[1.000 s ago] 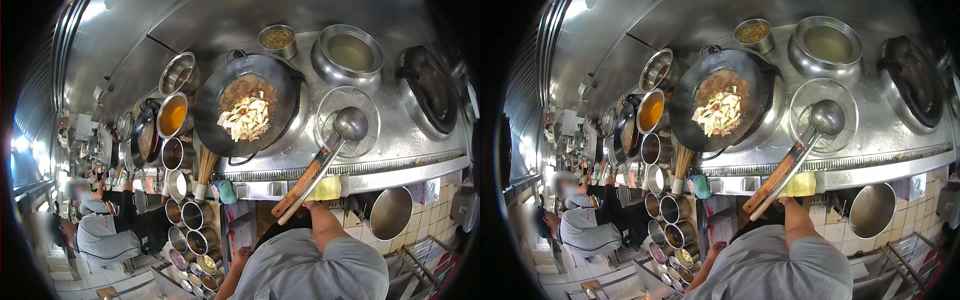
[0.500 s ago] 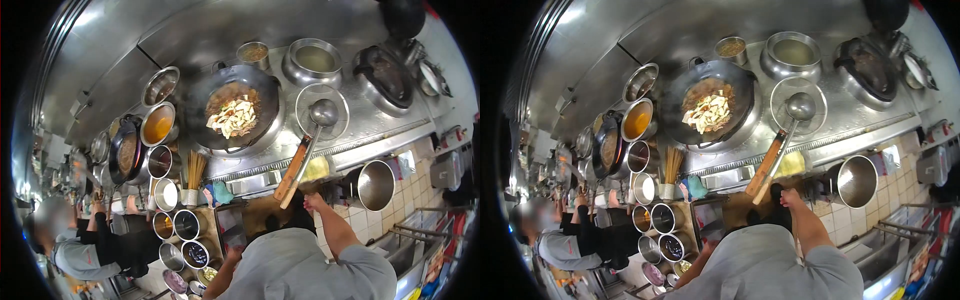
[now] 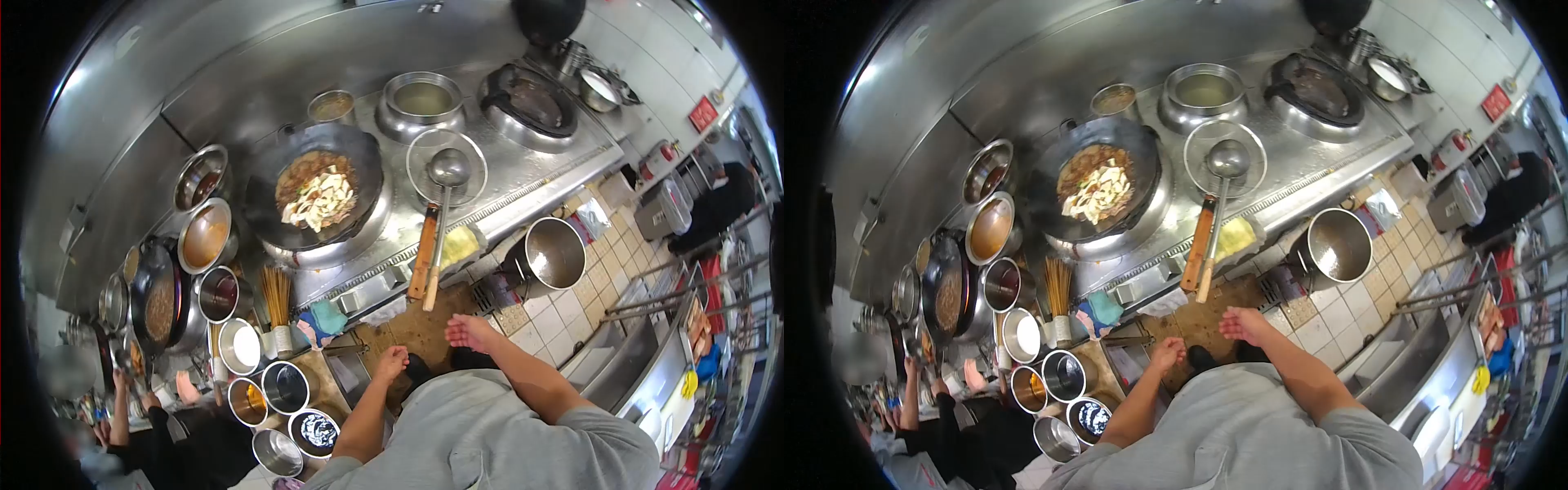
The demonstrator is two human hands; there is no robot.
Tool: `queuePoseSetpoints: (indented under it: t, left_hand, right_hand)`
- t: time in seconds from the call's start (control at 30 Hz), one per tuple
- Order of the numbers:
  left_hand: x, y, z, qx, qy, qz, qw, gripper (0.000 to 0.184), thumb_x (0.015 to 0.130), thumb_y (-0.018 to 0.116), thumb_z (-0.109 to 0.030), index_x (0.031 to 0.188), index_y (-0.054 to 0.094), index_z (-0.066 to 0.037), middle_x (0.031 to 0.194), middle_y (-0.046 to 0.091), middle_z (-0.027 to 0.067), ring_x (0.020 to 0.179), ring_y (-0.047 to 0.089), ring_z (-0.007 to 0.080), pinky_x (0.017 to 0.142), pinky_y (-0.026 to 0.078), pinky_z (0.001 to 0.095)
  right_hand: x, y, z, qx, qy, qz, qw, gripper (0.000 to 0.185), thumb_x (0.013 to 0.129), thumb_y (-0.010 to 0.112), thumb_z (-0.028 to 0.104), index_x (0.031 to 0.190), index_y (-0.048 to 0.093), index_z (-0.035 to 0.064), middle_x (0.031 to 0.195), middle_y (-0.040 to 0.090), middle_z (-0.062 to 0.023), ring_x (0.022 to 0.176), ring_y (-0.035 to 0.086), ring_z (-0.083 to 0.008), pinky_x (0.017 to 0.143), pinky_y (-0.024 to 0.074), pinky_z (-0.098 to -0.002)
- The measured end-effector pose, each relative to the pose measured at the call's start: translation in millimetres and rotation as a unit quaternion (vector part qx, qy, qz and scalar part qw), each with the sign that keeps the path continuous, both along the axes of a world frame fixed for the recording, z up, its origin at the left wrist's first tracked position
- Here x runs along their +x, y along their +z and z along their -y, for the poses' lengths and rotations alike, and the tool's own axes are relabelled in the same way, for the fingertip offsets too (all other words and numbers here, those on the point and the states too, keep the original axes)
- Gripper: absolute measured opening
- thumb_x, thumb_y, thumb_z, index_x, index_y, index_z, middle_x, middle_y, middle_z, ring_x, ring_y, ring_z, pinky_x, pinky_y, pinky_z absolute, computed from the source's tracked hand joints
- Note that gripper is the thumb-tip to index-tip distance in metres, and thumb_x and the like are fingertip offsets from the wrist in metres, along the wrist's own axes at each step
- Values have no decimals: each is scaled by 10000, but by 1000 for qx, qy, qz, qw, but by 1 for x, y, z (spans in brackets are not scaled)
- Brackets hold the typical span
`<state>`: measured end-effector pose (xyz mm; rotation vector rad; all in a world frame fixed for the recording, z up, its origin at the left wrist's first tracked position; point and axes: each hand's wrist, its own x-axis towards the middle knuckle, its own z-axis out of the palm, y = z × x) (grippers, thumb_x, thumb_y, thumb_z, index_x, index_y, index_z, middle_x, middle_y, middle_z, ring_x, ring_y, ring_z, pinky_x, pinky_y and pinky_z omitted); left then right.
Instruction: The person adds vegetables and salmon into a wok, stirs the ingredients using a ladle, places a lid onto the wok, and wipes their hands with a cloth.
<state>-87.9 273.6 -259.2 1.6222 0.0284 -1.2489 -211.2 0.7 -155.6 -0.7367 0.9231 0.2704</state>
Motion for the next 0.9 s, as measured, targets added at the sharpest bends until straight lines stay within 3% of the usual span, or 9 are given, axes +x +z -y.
queuePoseSetpoints:
  t: [0.27, 0.33, 0.43, 0.5, 0.57, 0.63, 0.7, 0.77, 0.9]
  left_hand:
    - [-34, -19, -86, 182, -257, 131, 940, 271, 916, 609, -328, 907, 711, -77, 829, 697, 39, 727, 653, 158, 641, 555, 348]
    - [-34, -53, -132, 164, -606, 451, 634, 245, 892, 595, -302, 811, 731, -115, 818, 707, 32, 673, 668, 168, 627, 569, 360]
    - [-38, -10, -140, 270, -589, 247, 720, 210, 860, 617, -317, 826, 741, -152, 813, 710, 51, 701, 700, 206, 632, 578, 405]
    - [-39, -8, -136, 240, -519, 274, 774, 206, 848, 614, -317, 811, 740, -158, 813, 711, 65, 718, 705, 221, 636, 573, 420]
    - [-44, -8, -118, 228, -507, 348, 755, 199, 839, 617, -309, 805, 739, -156, 807, 710, 70, 724, 705, 229, 641, 567, 428]
    - [-43, -22, -85, 222, -554, 465, 654, 188, 834, 624, -292, 809, 740, -146, 794, 707, 69, 720, 701, 229, 646, 560, 430]
    - [-43, -27, -45, 229, -538, 404, 703, 192, 838, 623, -273, 795, 726, -116, 787, 706, 71, 721, 698, 233, 654, 552, 410]
    - [-48, 0, 3, 213, -242, 155, 934, 211, 840, 622, -272, 779, 708, -90, 819, 719, 87, 788, 709, 272, 692, 550, 386]
    - [-56, 44, 67, 181, -207, 219, 936, 268, 871, 610, -323, 866, 724, -81, 906, 732, 118, 890, 707, 297, 795, 548, 377]
  right_hand:
    - [70, 36, -22, 119, -62, 183, 974, 621, 942, 594, 493, 1345, 468, 38, 1346, 531, -148, 1247, 523, -279, 995, 464, -479]
    - [68, 47, -15, 137, -42, 201, 969, 640, 932, 599, 511, 1349, 468, 44, 1348, 534, -146, 1255, 523, -278, 1011, 451, -477]
    - [55, 64, 10, 160, -26, 205, 965, 630, 919, 606, 533, 1299, 515, 38, 1196, 632, -157, 1117, 625, -302, 952, 498, -457]
    - [48, 68, 44, 237, -4, 253, 938, 605, 915, 607, 543, 1243, 553, 37, 1052, 679, -155, 974, 677, -305, 869, 540, -433]
    - [56, 74, 86, 249, -26, 265, 931, 474, 923, 609, 462, 1156, 576, 51, 870, 657, -109, 778, 657, -256, 720, 528, -386]
    - [73, 83, 122, 186, -97, 240, 948, 233, 942, 613, 291, 1038, 584, 80, 652, 568, -17, 530, 565, -155, 504, 462, -315]
    - [78, 86, 134, 160, -94, 230, 955, 138, 924, 611, 191, 998, 553, 90, 610, 503, 9, 471, 487, -130, 457, 402, -316]
    - [80, 90, 146, 105, -76, 222, 966, 118, 905, 617, 124, 975, 526, 99, 586, 472, 16, 432, 448, -122, 422, 369, -319]
    - [37, 114, 150, -67, -32, 193, 978, 163, 881, 632, 55, 955, 491, 91, 580, 472, -6, 403, 456, -135, 371, 363, -345]
